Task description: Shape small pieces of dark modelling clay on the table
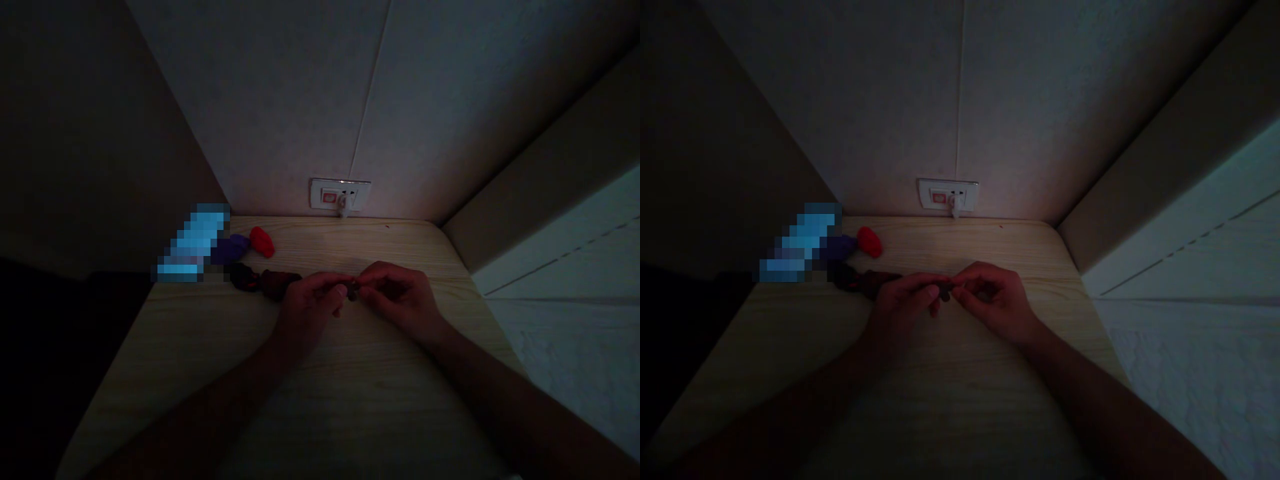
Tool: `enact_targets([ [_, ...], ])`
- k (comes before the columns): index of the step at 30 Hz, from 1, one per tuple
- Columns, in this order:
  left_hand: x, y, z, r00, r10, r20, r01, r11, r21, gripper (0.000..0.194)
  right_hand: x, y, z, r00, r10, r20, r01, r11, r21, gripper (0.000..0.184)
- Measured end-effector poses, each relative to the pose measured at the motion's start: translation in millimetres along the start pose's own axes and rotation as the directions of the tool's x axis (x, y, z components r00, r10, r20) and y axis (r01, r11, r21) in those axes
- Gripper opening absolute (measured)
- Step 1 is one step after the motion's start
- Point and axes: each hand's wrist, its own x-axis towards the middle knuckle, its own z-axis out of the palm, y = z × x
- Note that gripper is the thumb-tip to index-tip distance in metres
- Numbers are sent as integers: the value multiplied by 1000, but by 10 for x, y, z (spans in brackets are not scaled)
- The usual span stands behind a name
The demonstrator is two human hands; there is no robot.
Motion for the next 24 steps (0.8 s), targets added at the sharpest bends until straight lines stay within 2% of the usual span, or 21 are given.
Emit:
enact_targets([
  [24, -17, -29, -55, 994, 101, 45, -105, 987, 121, 24, 18, -22, 14, 996, -87, 15, 87, 996, 28, 8],
])
